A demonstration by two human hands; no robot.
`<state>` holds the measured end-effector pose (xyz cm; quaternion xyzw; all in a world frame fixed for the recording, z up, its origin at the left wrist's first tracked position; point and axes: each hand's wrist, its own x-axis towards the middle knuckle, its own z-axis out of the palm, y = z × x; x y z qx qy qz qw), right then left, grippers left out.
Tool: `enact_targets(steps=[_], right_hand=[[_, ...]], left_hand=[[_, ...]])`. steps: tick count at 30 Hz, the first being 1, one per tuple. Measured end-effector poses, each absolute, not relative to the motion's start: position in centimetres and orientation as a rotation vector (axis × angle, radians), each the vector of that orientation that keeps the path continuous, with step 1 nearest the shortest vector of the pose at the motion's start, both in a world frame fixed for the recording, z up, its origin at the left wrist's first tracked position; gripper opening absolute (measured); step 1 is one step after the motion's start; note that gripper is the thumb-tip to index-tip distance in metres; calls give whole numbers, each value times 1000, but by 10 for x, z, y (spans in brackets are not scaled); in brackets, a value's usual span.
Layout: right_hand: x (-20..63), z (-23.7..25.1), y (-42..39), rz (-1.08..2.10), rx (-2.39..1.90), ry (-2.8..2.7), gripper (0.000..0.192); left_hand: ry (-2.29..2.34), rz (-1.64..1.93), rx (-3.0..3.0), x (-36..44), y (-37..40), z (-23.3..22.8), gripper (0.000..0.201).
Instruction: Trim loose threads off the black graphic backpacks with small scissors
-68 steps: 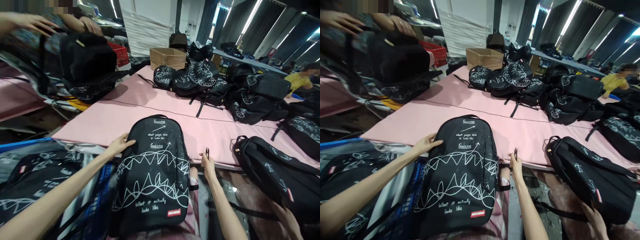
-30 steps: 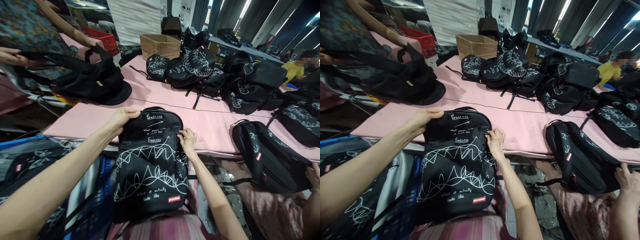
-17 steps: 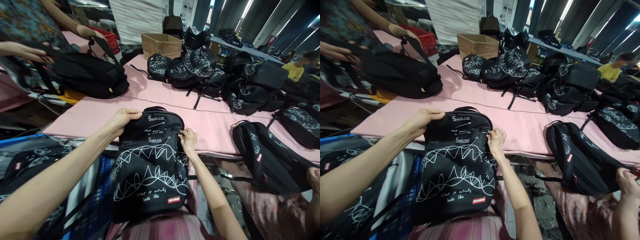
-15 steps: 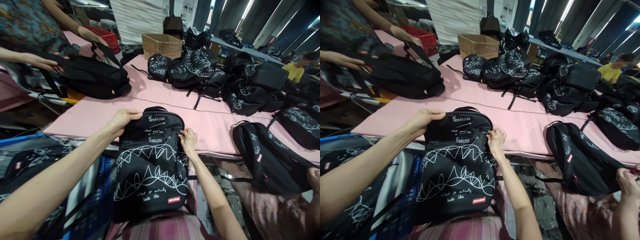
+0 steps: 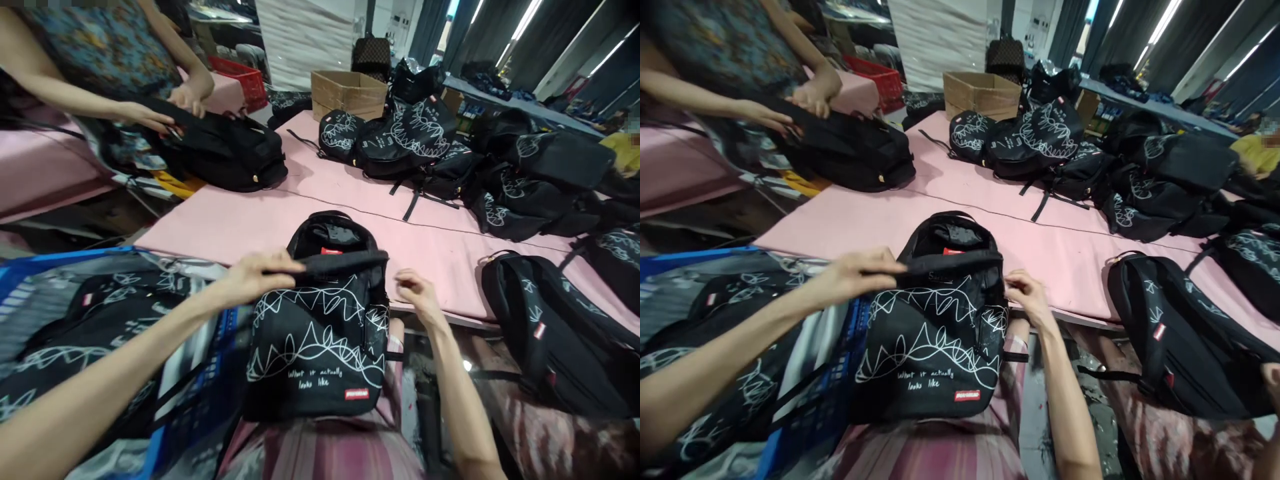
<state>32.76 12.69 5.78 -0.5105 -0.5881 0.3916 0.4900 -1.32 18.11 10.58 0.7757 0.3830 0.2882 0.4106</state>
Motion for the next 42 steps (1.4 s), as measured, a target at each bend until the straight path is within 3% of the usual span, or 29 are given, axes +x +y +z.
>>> enact_targets(steps=[3, 6, 9, 12, 20, 24, 29, 34, 42], right_hand=[[330, 62, 101, 874, -1242, -1123, 33], [303, 50, 83, 768, -1479, -1253, 32], [280, 29, 71, 645, -1677, -1380, 23], [282, 12, 61, 555, -1747, -1188, 27], [294, -8, 44, 1079, -1586, -760, 35], [286, -9, 41, 1051, -1596, -800, 37], [260, -4, 19, 1096, -1595, -1028, 38], [248, -6, -10, 1142, -1635, -1038, 37], [281, -9, 1, 1138, -1662, -964, 39]], left_hand=[[727, 463, 2465, -25, 117, 58, 21], [632, 335, 2800, -29, 65, 16, 34], [672, 364, 2924, -34, 43, -1, 42], [742, 406, 2929, -41, 41, -2, 45], [737, 371, 2920, -41, 35, 4, 40], [761, 474, 2700, -34, 58, 35, 21], [1053, 585, 2376, 13, 151, 76, 33], [1224, -194, 2501, 68, 197, 37, 51], [891, -165, 2480, 73, 190, 12, 30]])
